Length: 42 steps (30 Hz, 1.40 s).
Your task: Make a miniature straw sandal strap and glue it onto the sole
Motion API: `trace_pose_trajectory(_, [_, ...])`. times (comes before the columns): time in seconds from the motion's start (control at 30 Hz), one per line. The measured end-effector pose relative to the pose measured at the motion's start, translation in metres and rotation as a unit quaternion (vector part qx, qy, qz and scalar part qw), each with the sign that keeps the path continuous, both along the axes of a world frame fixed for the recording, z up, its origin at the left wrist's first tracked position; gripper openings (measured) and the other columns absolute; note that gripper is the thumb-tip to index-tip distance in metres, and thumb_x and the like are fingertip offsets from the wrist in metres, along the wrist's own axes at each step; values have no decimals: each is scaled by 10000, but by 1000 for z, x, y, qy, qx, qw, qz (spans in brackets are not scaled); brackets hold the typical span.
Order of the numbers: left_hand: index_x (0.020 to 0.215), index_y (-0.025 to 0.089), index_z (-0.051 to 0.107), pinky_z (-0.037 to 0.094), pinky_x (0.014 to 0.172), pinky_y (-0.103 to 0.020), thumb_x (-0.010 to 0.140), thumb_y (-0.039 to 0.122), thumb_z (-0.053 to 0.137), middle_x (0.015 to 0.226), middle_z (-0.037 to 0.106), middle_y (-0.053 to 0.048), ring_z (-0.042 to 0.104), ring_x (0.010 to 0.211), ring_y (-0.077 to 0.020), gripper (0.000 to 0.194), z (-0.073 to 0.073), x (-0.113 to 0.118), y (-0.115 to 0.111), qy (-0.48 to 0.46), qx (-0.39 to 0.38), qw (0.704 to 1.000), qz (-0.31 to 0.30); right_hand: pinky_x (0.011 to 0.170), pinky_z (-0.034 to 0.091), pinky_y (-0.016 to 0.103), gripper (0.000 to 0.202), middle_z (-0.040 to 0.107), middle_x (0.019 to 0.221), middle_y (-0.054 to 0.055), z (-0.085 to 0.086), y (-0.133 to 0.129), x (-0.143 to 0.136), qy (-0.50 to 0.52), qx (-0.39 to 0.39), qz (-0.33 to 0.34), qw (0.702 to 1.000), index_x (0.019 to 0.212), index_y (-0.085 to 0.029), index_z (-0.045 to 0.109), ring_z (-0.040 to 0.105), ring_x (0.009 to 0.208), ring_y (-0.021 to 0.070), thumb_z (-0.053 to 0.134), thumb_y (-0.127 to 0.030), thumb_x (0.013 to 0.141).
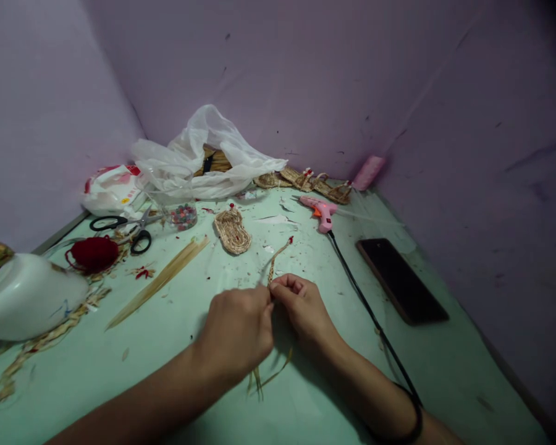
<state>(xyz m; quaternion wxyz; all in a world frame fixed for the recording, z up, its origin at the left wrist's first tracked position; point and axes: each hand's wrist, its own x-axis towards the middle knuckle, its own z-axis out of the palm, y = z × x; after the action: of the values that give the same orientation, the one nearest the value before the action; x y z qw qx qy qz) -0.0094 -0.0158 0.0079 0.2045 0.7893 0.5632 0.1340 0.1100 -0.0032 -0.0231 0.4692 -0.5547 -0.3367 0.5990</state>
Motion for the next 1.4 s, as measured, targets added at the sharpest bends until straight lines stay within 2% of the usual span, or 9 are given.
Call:
trace_pose_trajectory(0.1, [810, 126, 620, 409, 538, -307, 725, 96, 381, 718, 653, -104, 583, 569, -200, 256, -11, 9, -14, 83, 73, 992, -61, 439, 340, 187, 101, 531, 464, -37, 1, -3, -1, 51, -18, -8, 998, 581, -147, 534, 453, 429, 70, 614, -207, 595])
trace_pose_trajectory(0.2, [783, 112, 630, 426, 528, -321, 714, 97, 393, 712, 653, -116, 591, 569, -214, 247, -12, 9, -13, 45, 74, 992, -91, 438, 348, 192, 126, 542, 475, -24, 2, -3, -1, 76, -24, -1, 997, 577, -147, 526, 455, 431, 74, 624, -224, 597])
trace_pose_trajectory(0.3, [676, 135, 624, 438, 537, -271, 749, 202, 451, 624, 639, -62, 582, 560, -167, 200, -2, 3, -1, -133, -4, 991, 15, 400, 314, 186, 137, 505, 432, -43, 1, -3, -1, 93, -34, 6, 995, 566, -152, 513, 415, 378, 60, 623, -228, 596])
trace_pose_trajectory(0.4, [823, 135, 616, 373, 380, -209, 718, 244, 511, 543, 600, -3, 479, 369, -96, 184, 6, -4, 15, -278, -164, 927, 190, 393, 318, 197, 165, 503, 408, -35, 1, -3, -2, 112, -43, 42, 992, 556, -161, 491, 442, 365, 77, 605, -258, 626])
trace_pose_trajectory(0.57, [562, 103, 574, 306, 286, -158, 664, 183, 512, 436, 525, 8, 405, 299, -56, 144, 0, -10, 28, -371, -399, 824, 154, 410, 324, 201, 160, 561, 459, -2, 2, -3, -2, 95, -28, 96, 991, 559, -154, 502, 469, 397, 83, 599, -255, 636])
trace_pose_trajectory(0.97, [462, 109, 585, 171, 331, -186, 547, 163, 515, 347, 455, 33, 265, 306, -32, 123, 1, -13, 33, -317, -358, 872, 107, 414, 337, 193, 90, 570, 472, -8, 3, 1, 2, 13, -22, 133, 991, 571, -150, 534, 460, 400, 77, 589, -217, 593])
trace_pose_trajectory(1.17, [461, 112, 566, 221, 410, -197, 545, 156, 477, 394, 453, 32, 323, 417, -68, 129, -15, -10, 29, -292, -255, 914, 120, 464, 350, 218, 118, 575, 522, 4, 1, 5, 14, -245, 96, 126, 956, 574, -153, 598, 475, 481, 106, 577, -247, 641])
trace_pose_trajectory(1.3, [436, 125, 542, 196, 400, -201, 530, 158, 482, 362, 378, 56, 287, 399, -66, 116, -23, -6, 27, -302, -241, 908, 164, 419, 309, 215, 157, 556, 491, 8, 4, 0, 17, -274, 65, 135, 950, 536, -150, 587, 442, 445, 103, 576, -260, 648])
trace_pose_trajectory(1.4, [418, 138, 522, 187, 389, -198, 504, 135, 481, 349, 350, 65, 271, 379, -58, 95, -21, -2, 25, -357, -270, 868, 214, 437, 318, 223, 143, 578, 517, 20, 5, -9, 9, -275, 103, 139, 946, 570, -154, 607, 469, 460, 115, 551, -232, 676])
